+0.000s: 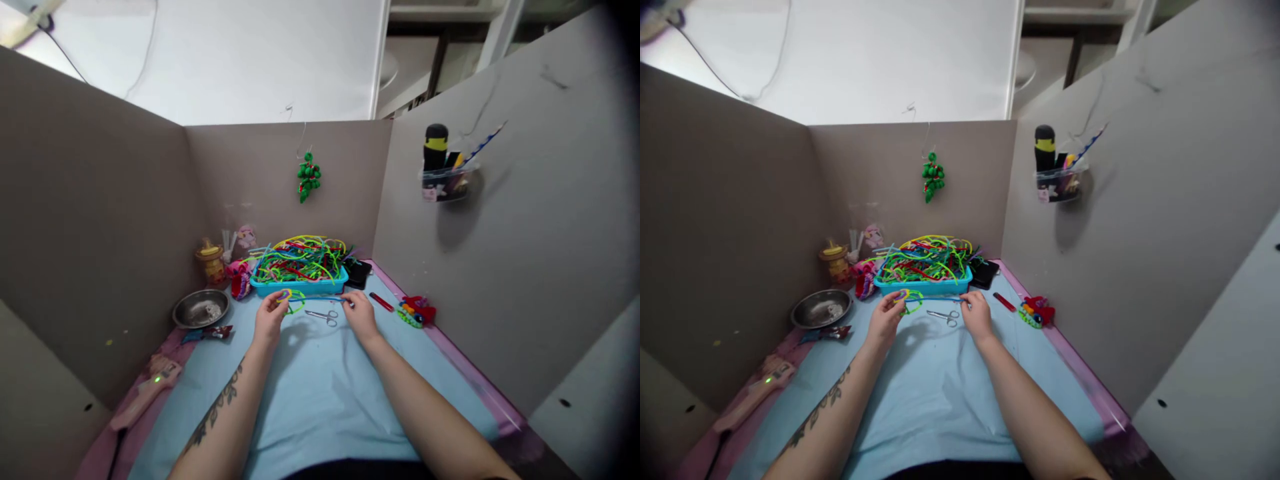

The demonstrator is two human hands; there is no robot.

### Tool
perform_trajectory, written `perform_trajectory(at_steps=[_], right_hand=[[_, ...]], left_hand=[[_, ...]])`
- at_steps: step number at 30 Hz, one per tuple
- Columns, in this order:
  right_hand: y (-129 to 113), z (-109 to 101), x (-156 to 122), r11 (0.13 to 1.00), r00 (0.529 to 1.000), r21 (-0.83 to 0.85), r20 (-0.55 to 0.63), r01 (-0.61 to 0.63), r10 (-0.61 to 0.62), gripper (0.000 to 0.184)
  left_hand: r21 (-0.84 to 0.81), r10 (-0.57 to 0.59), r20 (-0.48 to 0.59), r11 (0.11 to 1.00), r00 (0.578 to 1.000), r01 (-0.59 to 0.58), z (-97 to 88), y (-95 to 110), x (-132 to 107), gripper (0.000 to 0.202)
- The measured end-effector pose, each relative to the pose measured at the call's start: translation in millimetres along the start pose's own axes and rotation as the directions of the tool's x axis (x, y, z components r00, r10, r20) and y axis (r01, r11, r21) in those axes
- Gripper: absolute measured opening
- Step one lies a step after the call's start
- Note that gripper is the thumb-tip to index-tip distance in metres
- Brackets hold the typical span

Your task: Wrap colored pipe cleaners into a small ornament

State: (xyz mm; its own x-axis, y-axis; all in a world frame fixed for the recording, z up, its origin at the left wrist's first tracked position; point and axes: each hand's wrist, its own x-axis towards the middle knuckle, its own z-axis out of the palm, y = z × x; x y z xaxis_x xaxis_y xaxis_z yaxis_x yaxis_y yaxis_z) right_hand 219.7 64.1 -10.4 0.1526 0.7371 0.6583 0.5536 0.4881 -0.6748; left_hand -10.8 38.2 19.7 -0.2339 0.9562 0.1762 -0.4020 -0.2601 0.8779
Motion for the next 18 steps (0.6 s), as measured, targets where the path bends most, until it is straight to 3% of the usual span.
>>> perform_trajectory(at_steps=[5, 7, 10, 13, 18], right_hand=[[6, -1, 0, 0.994, 0.994, 0.023, -0.001, -0.107, 0.107, 0.019], [5, -3, 0, 0.971, 0.98, 0.131, 0.001, -0.198, 0.199, 0.02], [-5, -3, -2, 0.863, 0.948, 0.393, 0.102, -0.316, 0.301, 0.026], [-20, 3, -8, 0.783, 0.939, 0.518, 0.193, -0.343, 0.284, 0.027], [-36, 16, -21, 0.744, 0.922, 0.548, 0.275, -0.384, 0.273, 0.027]], left_hand=[[-0.001, -0.023, 0.045, 1.0, 0.999, 0.023, -1.9, -3, 0, 0.042], [0.053, -0.039, 0.094, 0.998, 0.995, 0.034, -2.7, -6, -1, 0.045], [0.133, -0.056, 0.184, 0.991, 0.981, 0.032, -2.3, -10, -2, 0.045], [0.217, -0.061, 0.249, 0.976, 0.967, 0.005, 0.4, -12, -5, 0.043], [0.217, -0.12, 0.351, 0.975, 0.929, 0.044, 4.5, -12, -10, 0.043]])
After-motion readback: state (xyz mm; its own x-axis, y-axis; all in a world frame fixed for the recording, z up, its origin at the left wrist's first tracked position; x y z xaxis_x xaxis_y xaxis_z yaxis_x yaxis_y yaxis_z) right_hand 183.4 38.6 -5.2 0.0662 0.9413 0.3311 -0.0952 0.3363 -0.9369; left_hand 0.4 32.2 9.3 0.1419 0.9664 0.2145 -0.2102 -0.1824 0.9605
